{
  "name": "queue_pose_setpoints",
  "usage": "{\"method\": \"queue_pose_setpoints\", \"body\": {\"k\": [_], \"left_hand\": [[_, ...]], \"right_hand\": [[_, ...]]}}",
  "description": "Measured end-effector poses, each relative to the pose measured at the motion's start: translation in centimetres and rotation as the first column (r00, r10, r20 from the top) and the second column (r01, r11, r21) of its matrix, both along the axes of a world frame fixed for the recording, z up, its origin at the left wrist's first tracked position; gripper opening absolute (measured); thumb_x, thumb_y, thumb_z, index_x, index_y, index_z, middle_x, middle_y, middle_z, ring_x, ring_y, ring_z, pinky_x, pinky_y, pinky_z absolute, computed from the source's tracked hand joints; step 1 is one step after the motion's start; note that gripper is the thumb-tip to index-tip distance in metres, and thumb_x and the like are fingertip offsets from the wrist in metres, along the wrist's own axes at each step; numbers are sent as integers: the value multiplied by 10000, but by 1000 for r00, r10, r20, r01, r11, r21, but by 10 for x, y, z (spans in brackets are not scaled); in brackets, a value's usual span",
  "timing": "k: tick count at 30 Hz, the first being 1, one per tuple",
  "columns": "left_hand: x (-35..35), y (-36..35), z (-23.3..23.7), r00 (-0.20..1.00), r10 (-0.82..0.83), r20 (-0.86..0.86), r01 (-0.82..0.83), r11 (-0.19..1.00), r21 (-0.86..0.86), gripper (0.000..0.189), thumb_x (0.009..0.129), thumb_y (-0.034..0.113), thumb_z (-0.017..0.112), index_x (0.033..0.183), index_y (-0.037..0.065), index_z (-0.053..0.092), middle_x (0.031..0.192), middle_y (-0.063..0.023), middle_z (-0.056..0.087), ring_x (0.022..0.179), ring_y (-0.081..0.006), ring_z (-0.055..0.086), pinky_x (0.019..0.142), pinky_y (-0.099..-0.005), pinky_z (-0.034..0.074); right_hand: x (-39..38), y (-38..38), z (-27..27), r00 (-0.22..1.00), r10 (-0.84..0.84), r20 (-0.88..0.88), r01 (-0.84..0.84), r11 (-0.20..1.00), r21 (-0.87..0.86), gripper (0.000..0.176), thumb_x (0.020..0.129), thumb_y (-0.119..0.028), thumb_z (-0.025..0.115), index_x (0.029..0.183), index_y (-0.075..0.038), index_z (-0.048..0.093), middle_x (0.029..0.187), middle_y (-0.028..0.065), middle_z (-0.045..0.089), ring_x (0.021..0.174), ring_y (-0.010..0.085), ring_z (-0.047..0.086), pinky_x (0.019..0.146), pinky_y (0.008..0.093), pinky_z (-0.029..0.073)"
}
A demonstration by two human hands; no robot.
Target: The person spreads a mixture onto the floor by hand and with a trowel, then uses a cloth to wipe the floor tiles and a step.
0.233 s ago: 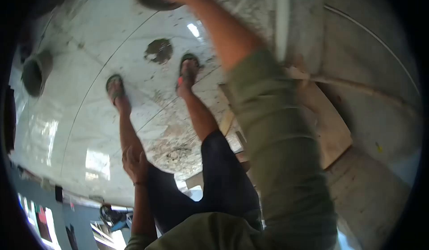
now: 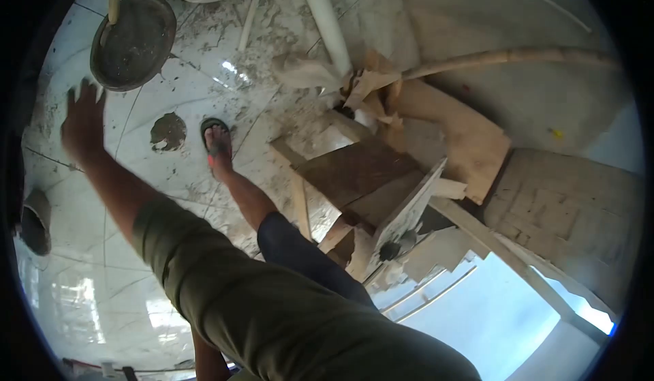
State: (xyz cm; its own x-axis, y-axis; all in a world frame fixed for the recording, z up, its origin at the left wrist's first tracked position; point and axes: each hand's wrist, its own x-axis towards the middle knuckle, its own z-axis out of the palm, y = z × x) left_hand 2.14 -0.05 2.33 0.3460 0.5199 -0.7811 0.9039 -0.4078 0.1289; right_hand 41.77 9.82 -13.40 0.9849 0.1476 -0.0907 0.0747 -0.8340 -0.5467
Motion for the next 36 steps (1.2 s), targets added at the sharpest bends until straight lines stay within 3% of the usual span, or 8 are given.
{"method": "queue_pose_setpoints", "body": {"k": [3, 10, 13, 14, 17, 22, 28, 36], "left_hand": [[-13, -4, -7, 996, -74, -41, 75, 997, 26, 426, 782, 248, 694, 1149, 41, 632, 1192, -189, 604, 1115, -396, 547, 952, -487, 447], [-7, 3, -28, 973, -202, -110, 208, 977, 47, 386, 786, 295, 696, 1095, 70, 650, 1144, -148, 620, 1078, -372, 556, 931, -483, 446], [2, -7, -31, 961, -244, -128, 252, 966, 56, 365, 815, 326, 672, 1069, 64, 655, 1124, -153, 620, 1053, -367, 569, 915, -477, 451], [4, -8, -29, 956, -261, -133, 271, 961, 57, 361, 830, 337, 661, 1060, 59, 656, 1117, -158, 619, 1043, -366, 575, 908, -474, 453], [6, -11, -35, 937, -241, -252, 247, 969, -7, 382, 789, 327, 692, 1104, 113, 658, 1123, -160, 624, 1067, -368, 572, 914, -489, 457], [13, -17, -40, 897, -278, -344, 296, 955, -1, 491, 782, 404, 680, 1169, 101, 650, 1166, -177, 621, 1096, -370, 579, 933, -484, 459], [39, -22, -34, 857, -340, -388, 359, 933, -26, 525, 798, 405, 670, 1196, 64, 632, 1202, -177, 615, 1124, -370, 571, 956, -477, 455], [47, -16, -68, 805, -540, -247, 553, 833, -16, 490, 798, 342, 678, 1178, 37, 627, 1142, -194, 625, 1088, -401, 573, 923, -490, 468]], "right_hand": [[4, 23, 59, 876, 67, -478, 118, 931, 345, 457, 800, -151, 603, 1221, 21, 549, 1310, 270, 469, 1192, 366, 476, 972, 461, 407], [-11, -114, -13, 929, 59, -366, -32, 996, 79, 279, 724, -203, 629, 939, -25, 610, 937, 153, 643, 924, 315, 622, 831, 460, 488], [-56, -251, 2, 769, 40, -638, -89, 995, -44, 360, 781, -232, 621, 1092, -51, 616, 1047, 200, 648, 1007, 344, 631, 835, 456, 514], [-96, -296, -9, 928, 64, -368, -203, 914, -353, 426, 800, -250, 617, 1176, -51, 594, 1102, 237, 639, 1034, 379, 630, 859, 465, 511], [-148, -392, 47, 376, -170, -911, -217, 940, -265, 506, 930, -316, 468, 1347, -30, 480, 1309, 292, 513, 1177, 405, 548, 982, 474, 445], [-216, -440, 150, 17, -409, -912, -56, 911, -409, 722, 854, -349, 600, 1452, -44, 334, 1293, 303, 487, 1199, 451, 520, 972, 507, 466], [-234, -421, 178, 223, -349, -910, -235, 887, -398, 657, 887, -278, 588, 1444, -33, 339, 1407, 321, 325, 1178, 485, 523, 832, 674, 487], [-234, -465, 79, 303, -528, -794, 62, 842, -536, 400, 889, -294, 584, 1194, -36, 577, 1113, 191, 651, 1023, 322, 656, 880, 432, 531]]}}
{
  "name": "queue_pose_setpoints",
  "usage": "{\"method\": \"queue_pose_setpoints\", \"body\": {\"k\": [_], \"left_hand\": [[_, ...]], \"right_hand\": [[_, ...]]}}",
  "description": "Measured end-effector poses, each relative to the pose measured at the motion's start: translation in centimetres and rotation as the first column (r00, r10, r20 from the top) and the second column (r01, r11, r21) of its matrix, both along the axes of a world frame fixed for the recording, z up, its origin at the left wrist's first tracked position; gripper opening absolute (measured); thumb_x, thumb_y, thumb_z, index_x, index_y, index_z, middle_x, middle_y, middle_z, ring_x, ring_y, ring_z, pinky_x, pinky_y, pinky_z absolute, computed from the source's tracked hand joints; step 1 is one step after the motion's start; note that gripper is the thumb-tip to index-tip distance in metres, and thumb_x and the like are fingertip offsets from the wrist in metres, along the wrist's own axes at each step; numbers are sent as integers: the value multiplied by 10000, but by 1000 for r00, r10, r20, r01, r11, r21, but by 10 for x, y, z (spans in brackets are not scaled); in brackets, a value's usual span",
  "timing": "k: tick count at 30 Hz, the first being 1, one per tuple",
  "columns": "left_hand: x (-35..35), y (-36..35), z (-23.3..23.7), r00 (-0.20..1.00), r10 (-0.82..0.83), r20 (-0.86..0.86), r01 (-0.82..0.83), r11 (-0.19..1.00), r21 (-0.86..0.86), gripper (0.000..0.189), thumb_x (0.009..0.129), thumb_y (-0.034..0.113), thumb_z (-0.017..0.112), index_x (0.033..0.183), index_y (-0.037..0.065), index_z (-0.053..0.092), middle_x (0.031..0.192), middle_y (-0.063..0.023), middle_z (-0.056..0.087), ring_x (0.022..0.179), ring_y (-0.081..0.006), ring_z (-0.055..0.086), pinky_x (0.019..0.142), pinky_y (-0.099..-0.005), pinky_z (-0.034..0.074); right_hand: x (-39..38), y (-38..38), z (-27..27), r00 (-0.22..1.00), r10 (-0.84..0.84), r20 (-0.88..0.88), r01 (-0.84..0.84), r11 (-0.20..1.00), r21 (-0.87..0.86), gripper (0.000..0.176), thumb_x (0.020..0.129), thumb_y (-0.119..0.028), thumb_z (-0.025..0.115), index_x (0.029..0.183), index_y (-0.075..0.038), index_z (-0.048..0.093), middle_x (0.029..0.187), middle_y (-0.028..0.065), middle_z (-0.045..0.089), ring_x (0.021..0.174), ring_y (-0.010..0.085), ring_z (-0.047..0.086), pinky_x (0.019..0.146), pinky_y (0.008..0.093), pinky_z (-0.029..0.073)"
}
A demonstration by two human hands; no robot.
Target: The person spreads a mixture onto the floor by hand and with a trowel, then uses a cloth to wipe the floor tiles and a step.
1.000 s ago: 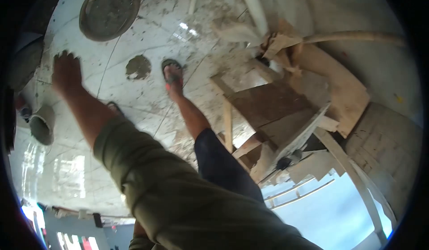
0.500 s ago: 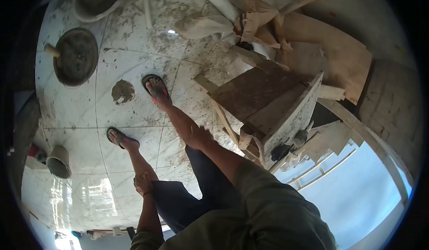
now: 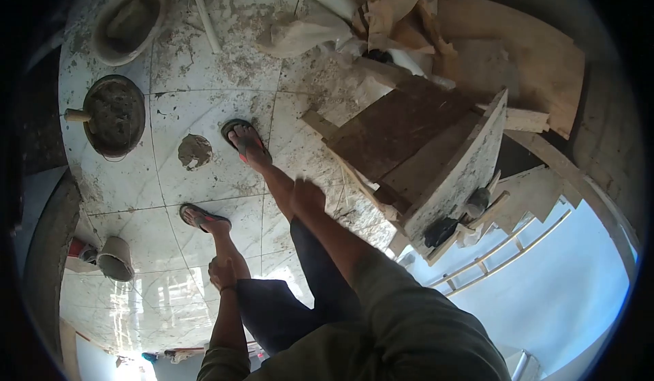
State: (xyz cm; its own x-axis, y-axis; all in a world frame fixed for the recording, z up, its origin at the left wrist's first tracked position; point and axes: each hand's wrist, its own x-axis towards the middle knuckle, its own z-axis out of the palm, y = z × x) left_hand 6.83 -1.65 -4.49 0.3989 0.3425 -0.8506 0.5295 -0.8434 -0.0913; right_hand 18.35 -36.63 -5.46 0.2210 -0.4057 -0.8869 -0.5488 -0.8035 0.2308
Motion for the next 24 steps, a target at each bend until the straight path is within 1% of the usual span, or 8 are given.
{"method": "queue_pose_setpoints", "body": {"k": [4, 8, 10, 12, 14, 16, 19, 24], "left_hand": [[30, -13, -48, 971, 235, 36, -209, 915, -347, 398, 842, 200, 659, 1194, 17, 619, 1107, -174, 653, 1048, -330, 623, 904, -406, 497], [92, -27, -103, 877, 477, 54, -351, 713, -606, 327, 882, 74, 621, 1200, -2, 614, 1137, -126, 661, 1044, -212, 635, 902, -326, 502], [123, -22, -134, 887, 462, 24, -353, 709, -611, 358, 885, 84, 633, 1228, -10, 593, 1110, -135, 666, 1016, -223, 641, 848, -333, 523], [137, -12, -168, 879, 449, 158, -260, 731, -630, 352, 889, 89, 620, 1225, -15, 597, 1095, -137, 669, 986, -220, 641, 820, -332, 528], [157, 4, -204, 931, 334, 144, -187, 779, -598, 334, 895, 91, 604, 1210, -18, 610, 1050, -134, 675, 943, -198, 636, 806, -319, 519], [190, -4, -227, 948, 162, 275, 15, 838, -545, 309, 904, 76, 582, 1192, -29, 617, 865, -89, 663, 834, -143, 616, 760, -291, 499], [220, 3, -252, 980, 137, 144, -18, 783, -622, 313, 910, 71, 579, 1205, -28, 613, 845, -50, 645, 777, -111, 573, 711, -264, 474], [265, -9, -259, 985, -64, 158, 152, 743, -652, 320, 924, 91, 558, 1219, -25, 597, 836, -45, 642, 759, -116, 587, 715, -271, 494]], "right_hand": [[58, -49, -95, 884, -341, 319, 335, 939, 77, 446, 810, -258, 590, 1136, 47, 586, 1100, 258, 642, 1085, 420, 600, 943, 464, 481], [94, -104, -195, 826, -335, 454, 417, 904, -92, 451, 816, -248, 586, 1131, 74, 598, 1141, 319, 611, 1120, 438, 582, 972, 452, 470], [98, -150, -245, 834, -198, 514, 278, 957, -82, 446, 822, -226, 582, 1149, 76, 601, 1143, 304, 618, 1113, 434, 587, 968, 444, 477], [102, -195, -281, 754, -241, 611, 417, 894, -161, 374, 840, -194, 582, 1119, 47, 641, 1131, 268, 639, 1092, 409, 606, 954, 447, 486], [104, -246, -295, 967, -18, 254, 95, 952, -292, 320, 865, -179, 575, 1107, 6, 673, 1159, 229, 646, 1094, 372, 619, 908, 451, 514], [93, -302, -324, 972, 192, -136, -222, 940, -258, 282, 894, -168, 557, 1099, -36, 698, 1194, 196, 647, 1103, 338, 627, 861, 455, 540], [63, -360, -368, 960, -211, 182, 273, 839, -470, 290, 901, -187, 551, 1119, -48, 683, 1210, 185, 639, 1101, 329, 626, 879, 467, 524], [21, -409, -438, 559, -423, 713, 826, 209, -523, 356, 892, -248, 563, 1191, -68, 630, 1189, 178, 642, 1086, 342, 626, 921, 509, 483]]}}
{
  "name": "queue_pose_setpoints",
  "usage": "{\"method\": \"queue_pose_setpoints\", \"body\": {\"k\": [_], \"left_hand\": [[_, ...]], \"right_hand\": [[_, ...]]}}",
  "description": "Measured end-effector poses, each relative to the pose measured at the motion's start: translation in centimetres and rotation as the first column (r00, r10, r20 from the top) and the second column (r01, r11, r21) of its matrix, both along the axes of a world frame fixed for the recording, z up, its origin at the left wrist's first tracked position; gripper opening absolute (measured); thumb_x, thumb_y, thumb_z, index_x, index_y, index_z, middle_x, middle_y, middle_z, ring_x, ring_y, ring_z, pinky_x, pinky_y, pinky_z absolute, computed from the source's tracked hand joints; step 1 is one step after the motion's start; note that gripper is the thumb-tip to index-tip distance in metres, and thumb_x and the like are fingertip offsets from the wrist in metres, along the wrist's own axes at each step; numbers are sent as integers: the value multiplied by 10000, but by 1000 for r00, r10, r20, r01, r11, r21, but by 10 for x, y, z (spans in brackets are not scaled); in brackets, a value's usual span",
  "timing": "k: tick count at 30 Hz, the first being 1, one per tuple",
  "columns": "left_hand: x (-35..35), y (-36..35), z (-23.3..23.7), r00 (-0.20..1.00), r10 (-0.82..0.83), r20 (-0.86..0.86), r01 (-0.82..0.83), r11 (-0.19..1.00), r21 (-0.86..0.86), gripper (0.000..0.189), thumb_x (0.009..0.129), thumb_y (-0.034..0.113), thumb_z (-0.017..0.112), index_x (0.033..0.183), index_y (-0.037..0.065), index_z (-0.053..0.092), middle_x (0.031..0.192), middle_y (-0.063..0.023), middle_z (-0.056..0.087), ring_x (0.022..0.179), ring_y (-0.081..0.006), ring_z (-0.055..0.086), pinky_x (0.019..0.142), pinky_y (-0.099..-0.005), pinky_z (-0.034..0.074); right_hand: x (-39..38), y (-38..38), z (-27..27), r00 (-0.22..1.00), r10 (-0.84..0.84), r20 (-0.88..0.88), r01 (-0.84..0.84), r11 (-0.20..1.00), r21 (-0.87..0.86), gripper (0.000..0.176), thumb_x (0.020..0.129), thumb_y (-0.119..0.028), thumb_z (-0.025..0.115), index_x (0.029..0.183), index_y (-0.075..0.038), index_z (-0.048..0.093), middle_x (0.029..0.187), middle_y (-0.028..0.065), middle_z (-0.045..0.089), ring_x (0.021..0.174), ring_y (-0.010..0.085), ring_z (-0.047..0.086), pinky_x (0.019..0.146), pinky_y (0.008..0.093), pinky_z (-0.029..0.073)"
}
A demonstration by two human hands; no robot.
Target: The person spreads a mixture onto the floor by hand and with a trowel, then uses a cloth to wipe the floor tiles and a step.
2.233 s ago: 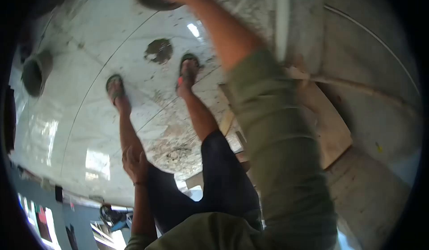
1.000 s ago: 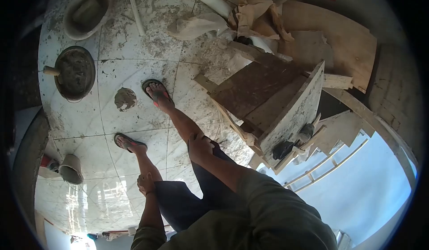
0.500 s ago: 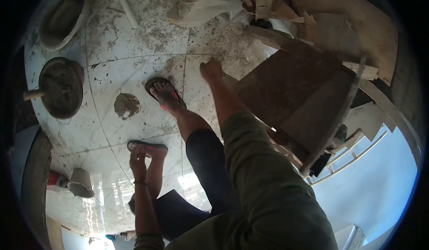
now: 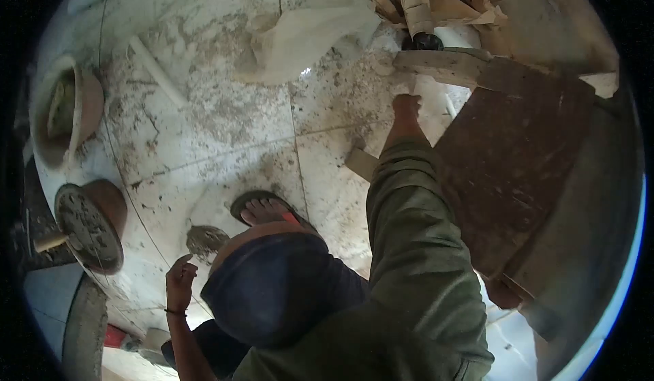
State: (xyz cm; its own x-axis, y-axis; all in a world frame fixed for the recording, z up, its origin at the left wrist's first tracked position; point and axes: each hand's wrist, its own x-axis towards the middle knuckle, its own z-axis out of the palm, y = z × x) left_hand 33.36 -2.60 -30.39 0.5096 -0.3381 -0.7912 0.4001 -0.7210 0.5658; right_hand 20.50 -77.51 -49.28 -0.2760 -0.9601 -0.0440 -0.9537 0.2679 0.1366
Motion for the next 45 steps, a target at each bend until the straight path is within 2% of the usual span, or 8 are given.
{"method": "queue_pose_setpoints", "body": {"k": [3, 6, 11, 14, 20, 29, 38, 45], "left_hand": [[24, -31, 10, 994, -44, 97, 45, 999, -8, 320, 915, 57, 593, 1224, -23, 602, 835, -43, 636, 771, -125, 591, 716, -273, 492], [37, -65, 16, 969, -60, 241, 72, 997, -38, 291, 914, 73, 617, 1196, 4, 632, 945, -116, 680, 796, -167, 640, 706, -289, 518], [61, -139, 6, 941, -135, 310, 193, 967, -166, 288, 896, 50, 621, 1182, 10, 628, 943, -119, 669, 849, -195, 650, 729, -309, 528], [73, -164, 3, 882, -144, 448, 254, 947, -195, 272, 894, 46, 623, 1165, 19, 633, 938, -120, 662, 846, -214, 649, 752, -320, 524], [66, -119, 9, 916, -28, 400, 74, 992, -99, 284, 917, 29, 596, 1198, 38, 632, 1019, -100, 661, 913, -183, 647, 789, -308, 523], [51, -116, 6, 861, -209, 464, 245, 969, -18, 312, 839, -29, 638, 1143, 43, 647, 1023, -126, 655, 934, -234, 653, 771, -349, 526], [46, -130, -11, 850, -215, 480, 268, 962, -44, 337, 826, -31, 646, 1152, 54, 636, 1049, -107, 651, 964, -229, 646, 780, -350, 517], [52, -113, 5, 875, -191, 446, 235, 971, -45, 344, 828, -37, 646, 1162, 43, 634, 1066, -100, 652, 987, -213, 644, 808, -334, 506]], "right_hand": [[-19, -21, -37, 998, -59, 19, 61, 968, -241, 405, 887, -285, 570, 1235, -79, 599, 1176, 173, 643, 1077, 350, 625, 946, 534, 459], [2, 7, 23, 984, -30, 174, 22, 999, 47, 291, 892, -263, 557, 1063, -73, 696, 1036, 141, 695, 1035, 339, 646, 898, 544, 473], [79, 118, 17, 567, 823, 45, -815, 552, 173, 316, 864, -320, 586, 949, -51, 727, 932, 171, 704, 924, 319, 688, 782, 471, 533], [147, 154, 111, 622, 699, 354, -654, 712, -256, 379, 845, -366, 591, 937, -25, 727, 941, 208, 689, 951, 379, 660, 800, 460, 512], [170, -27, 135, 679, 668, -304, -636, 743, 211, 558, 902, -449, 433, 1294, -96, 614, 1378, 142, 559, 1307, 337, 496, 1070, 588, 296], [168, -51, 132, 523, 694, -494, -455, 718, 527, 668, 905, -575, 452, 1440, -175, 454, 1505, 100, 401, 1397, 324, 368, 1088, 681, 135], [161, -92, 94, 514, 858, 2, -768, 459, 447, 502, 844, -479, 585, 1053, -38, 702, 1111, 228, 667, 1057, 393, 632, 900, 438, 486], [183, 144, 147, 699, 615, 366, -707, 671, 224, 604, 750, -471, 696, 1091, 28, 680, 1207, 262, 625, 1144, 437, 580, 973, 588, 412]]}}
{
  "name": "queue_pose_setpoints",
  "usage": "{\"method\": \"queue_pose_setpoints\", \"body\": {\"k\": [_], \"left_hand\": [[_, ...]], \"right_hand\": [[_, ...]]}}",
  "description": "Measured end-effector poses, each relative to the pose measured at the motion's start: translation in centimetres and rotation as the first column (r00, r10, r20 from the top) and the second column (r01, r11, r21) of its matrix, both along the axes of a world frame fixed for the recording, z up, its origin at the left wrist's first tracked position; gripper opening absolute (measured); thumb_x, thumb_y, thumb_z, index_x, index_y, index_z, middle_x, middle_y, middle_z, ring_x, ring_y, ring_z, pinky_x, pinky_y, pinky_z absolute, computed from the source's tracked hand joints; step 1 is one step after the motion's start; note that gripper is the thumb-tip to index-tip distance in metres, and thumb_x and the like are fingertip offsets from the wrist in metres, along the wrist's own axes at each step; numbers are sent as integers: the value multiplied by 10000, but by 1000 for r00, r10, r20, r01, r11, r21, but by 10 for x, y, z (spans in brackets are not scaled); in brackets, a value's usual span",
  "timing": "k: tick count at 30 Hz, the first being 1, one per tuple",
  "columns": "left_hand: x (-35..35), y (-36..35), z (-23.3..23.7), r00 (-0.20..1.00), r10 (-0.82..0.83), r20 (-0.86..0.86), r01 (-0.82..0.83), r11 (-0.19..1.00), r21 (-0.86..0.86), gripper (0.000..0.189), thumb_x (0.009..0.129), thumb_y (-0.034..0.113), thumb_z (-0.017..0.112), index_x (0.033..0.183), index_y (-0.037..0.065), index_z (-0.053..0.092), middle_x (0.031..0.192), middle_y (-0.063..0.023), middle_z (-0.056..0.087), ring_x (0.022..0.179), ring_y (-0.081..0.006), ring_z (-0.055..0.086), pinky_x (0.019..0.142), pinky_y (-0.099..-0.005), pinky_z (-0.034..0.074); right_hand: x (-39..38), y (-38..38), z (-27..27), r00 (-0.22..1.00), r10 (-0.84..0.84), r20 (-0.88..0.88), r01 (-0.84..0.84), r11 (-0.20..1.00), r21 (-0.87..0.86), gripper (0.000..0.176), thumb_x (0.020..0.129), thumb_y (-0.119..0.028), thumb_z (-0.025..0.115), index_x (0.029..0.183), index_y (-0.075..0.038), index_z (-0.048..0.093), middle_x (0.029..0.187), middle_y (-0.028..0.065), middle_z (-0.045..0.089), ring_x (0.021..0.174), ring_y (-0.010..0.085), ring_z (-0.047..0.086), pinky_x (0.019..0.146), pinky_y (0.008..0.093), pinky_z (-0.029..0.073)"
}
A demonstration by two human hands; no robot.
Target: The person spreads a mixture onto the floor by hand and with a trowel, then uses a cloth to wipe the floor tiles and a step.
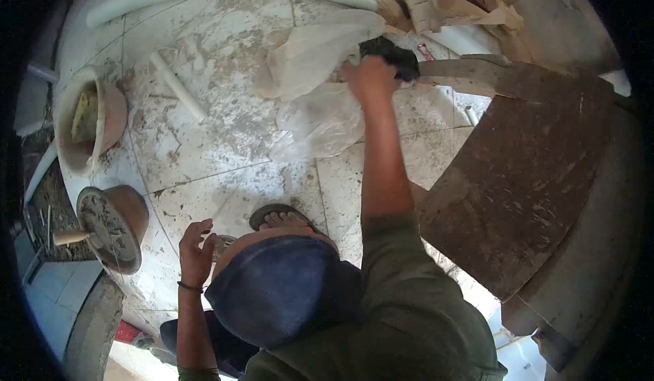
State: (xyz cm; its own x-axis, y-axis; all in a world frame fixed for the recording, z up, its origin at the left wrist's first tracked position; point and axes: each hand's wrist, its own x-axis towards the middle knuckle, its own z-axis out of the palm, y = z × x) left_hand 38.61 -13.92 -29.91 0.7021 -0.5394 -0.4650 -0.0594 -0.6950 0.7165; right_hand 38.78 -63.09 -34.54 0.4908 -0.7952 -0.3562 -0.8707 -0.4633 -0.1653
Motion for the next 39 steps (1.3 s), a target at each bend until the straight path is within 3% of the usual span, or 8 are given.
{"method": "queue_pose_setpoints", "body": {"k": [5, 12, 16, 22, 27, 30, 35, 39], "left_hand": [[5, 47, 21, 997, 52, 48, -54, 998, 31, 306, 803, -30, 667, 1105, 2, 636, 1026, -169, 651, 960, -324, 636, 849, -375, 507], [-1, 107, 25, 992, 49, 116, -52, 998, 20, 317, 802, 25, 694, 1116, 15, 647, 1069, -178, 655, 995, -344, 629, 881, -394, 497], [-7, 114, 20, 989, 101, 111, -96, 994, -51, 320, 838, 95, 713, 1142, 19, 649, 1117, -153, 653, 1048, -288, 633, 914, -359, 494], [-2, 51, 34, 915, 189, 357, -9, 893, -450, 575, 749, 228, 820, 1234, 29, 582, 1279, -161, 577, 1145, -278, 591, 951, -357, 480], [26, 87, 75, 975, 164, 148, -99, 923, -372, 443, 770, 241, 795, 1119, 20, 635, 1151, -164, 657, 1069, -290, 635, 909, -346, 498], [19, 109, 79, 872, 331, -360, -489, 542, -684, 389, 812, 202, 715, 1131, -5, 631, 1049, -113, 675, 1010, -227, 648, 866, -373, 523], [10, 135, 82, 640, 85, -764, -711, 443, -546, 318, 783, 69, 661, 1094, 2, 648, 1008, -88, 669, 893, -201, 655, 803, -337, 525], [0, 151, 101, 709, 641, 292, -392, 704, -592, 332, 772, 68, 601, 1087, -29, 632, 1008, -192, 667, 921, -301, 648, 834, -367, 507]], "right_hand": [[-27, 88, 55, 991, 85, 99, -118, 909, 400, 637, 734, -469, 756, 1053, 73, 659, 1173, 289, 623, 1146, 434, 552, 971, 468, 441], [-83, 130, -25, 810, 581, 86, -570, 812, -125, 1057, 616, -537, 851, 1439, -64, 387, 1417, 375, 313, 1370, 484, 269, 1113, 504, 286], [-87, 121, -84, 676, 656, 335, -615, 753, -234, 187, 734, 6, 619, 910, 5, 557, 893, 114, 620, 804, 300, 610, 721, 414, 492], [-7, 304, 112, 354, 673, 650, -925, 149, 350, 194, 699, 38, 572, 882, -8, 530, 755, 130, 567, 739, 254, 599, 710, 352, 469], [27, 396, 187, 44, 741, 670, -999, 34, 29, 367, 794, -190, 710, 1117, -63, 589, 1079, 177, 589, 1034, 322, 570, 911, 417, 473], [18, 422, 204, -168, 836, 523, -981, -91, -169, 435, 805, -225, 763, 1180, -75, 603, 1134, 189, 596, 1089, 353, 569, 936, 446, 476], [18, 412, 139, -72, 909, 411, -972, 28, -233, 397, 863, -260, 699, 1192, -57, 605, 917, 162, 634, 923, 345, 625, 834, 438, 487], [-29, 420, 17, 339, 828, 447, -889, 437, -136, 197, 803, -39, 569, 975, -34, 665, 958, 181, 652, 917, 337, 647, 827, 404, 515]]}}
